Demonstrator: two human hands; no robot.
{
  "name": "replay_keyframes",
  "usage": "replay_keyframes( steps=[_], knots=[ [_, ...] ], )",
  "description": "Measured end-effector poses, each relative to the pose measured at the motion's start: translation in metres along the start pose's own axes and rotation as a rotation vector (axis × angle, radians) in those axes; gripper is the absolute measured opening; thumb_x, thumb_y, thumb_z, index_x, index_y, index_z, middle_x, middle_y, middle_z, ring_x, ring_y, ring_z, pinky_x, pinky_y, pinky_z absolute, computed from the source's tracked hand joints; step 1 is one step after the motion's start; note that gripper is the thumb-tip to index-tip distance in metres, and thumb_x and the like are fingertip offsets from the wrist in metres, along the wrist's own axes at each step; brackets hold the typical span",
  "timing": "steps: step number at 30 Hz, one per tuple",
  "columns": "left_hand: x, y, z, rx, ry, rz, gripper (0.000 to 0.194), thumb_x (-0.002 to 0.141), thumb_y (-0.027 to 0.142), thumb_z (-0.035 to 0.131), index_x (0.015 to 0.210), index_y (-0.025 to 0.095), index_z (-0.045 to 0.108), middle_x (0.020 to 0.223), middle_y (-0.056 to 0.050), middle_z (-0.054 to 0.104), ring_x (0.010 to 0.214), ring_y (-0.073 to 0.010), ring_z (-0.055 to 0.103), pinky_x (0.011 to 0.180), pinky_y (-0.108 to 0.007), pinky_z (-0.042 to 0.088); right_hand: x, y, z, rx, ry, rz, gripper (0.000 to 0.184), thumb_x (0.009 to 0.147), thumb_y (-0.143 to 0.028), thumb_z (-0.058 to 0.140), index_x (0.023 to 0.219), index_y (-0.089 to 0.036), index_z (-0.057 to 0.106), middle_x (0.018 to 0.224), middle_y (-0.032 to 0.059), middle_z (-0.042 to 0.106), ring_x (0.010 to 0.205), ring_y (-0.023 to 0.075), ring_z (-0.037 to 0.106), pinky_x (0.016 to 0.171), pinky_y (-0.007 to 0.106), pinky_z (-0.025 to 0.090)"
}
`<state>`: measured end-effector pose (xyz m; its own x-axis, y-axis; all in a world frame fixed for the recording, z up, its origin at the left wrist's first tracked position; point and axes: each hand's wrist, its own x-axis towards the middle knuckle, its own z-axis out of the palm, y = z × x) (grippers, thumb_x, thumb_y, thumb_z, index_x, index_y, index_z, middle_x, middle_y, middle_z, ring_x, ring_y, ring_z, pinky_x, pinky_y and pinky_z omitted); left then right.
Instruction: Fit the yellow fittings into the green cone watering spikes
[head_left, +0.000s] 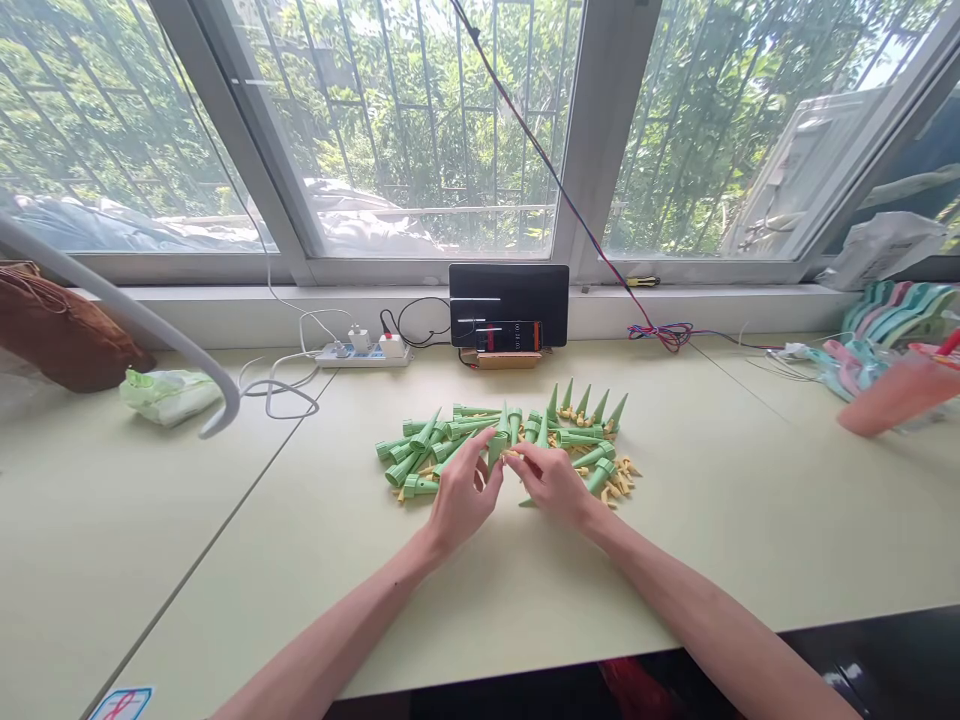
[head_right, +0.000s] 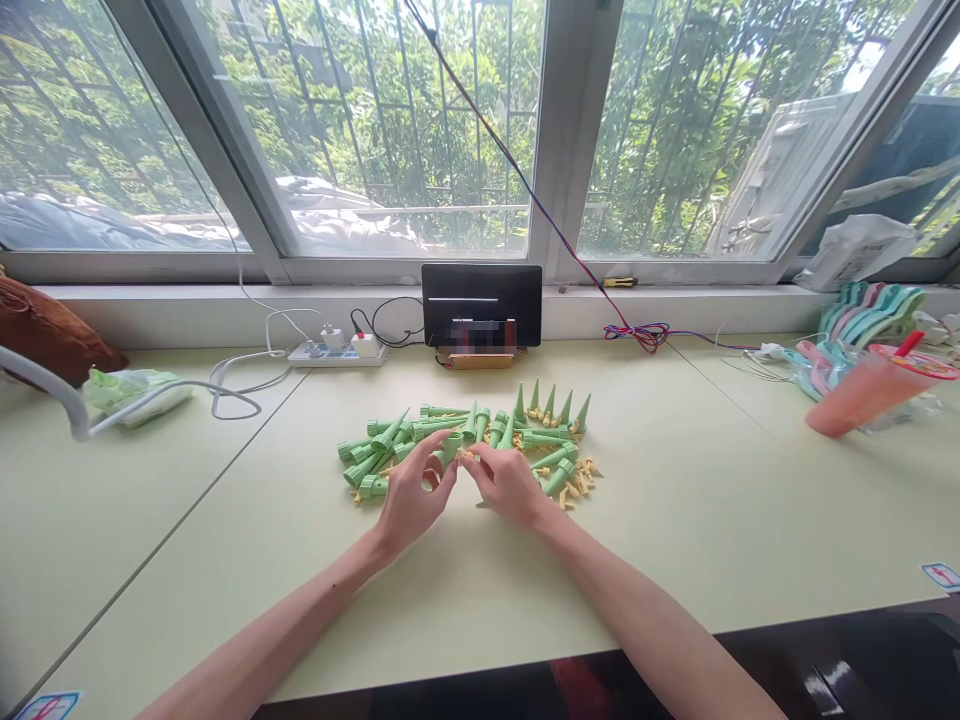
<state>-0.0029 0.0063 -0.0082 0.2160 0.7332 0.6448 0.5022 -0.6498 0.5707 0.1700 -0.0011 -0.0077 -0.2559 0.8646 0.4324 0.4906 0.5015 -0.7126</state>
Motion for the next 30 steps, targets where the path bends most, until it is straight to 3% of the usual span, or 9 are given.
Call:
replay_keyframes(
  steps=[9,16,22,30],
  knots=[
    [-0.0006,0.0010,0.0006,-0.009,-0.003,-0.001,0.038,0.089,0.020,0.057,0.126,0.020,0.052,0.095,-0.005,0.066,0.054,-0.0054,0.055,0.050,-0.019,0.053,-0.0003,0.0054,0.0015,0.012,0.003,-0.002,0.043,0.101,-0.044,0.037,0.067,-0.020,0.047,0.057,-0.0023,0.048,0.049,0.0098,0.042,0.051,0.023,0.033],
    [-0.0005,0.0018,0.0007,-0.021,-0.007,0.008,0.039,0.088,0.019,0.056,0.126,0.020,0.052,0.099,-0.006,0.066,0.054,-0.0054,0.056,0.050,-0.019,0.053,0.0004,0.0061,0.0015,0.011,0.022,-0.007,0.049,0.101,-0.047,0.035,0.061,-0.019,0.042,0.054,-0.0027,0.044,0.049,0.0094,0.036,0.050,0.023,0.030],
    [-0.0008,0.0035,0.0007,-0.030,-0.015,0.007,0.040,0.088,0.017,0.057,0.127,0.020,0.051,0.101,-0.007,0.066,0.054,-0.0052,0.056,0.050,-0.019,0.053,0.0007,0.0060,0.0017,-0.005,0.027,-0.006,0.052,0.101,-0.047,0.033,0.059,-0.019,0.043,0.052,-0.0022,0.043,0.047,0.0093,0.035,0.050,0.024,0.028],
    [0.0003,0.0032,0.0009,-0.022,0.012,0.015,0.037,0.089,0.019,0.057,0.126,0.020,0.052,0.098,-0.006,0.066,0.054,-0.0051,0.056,0.050,-0.018,0.053,0.0010,0.0016,0.0005,0.002,0.047,0.002,0.049,0.102,-0.045,0.033,0.068,-0.018,0.056,0.055,-0.0002,0.053,0.049,0.0106,0.046,0.052,0.024,0.035]
  ],
)
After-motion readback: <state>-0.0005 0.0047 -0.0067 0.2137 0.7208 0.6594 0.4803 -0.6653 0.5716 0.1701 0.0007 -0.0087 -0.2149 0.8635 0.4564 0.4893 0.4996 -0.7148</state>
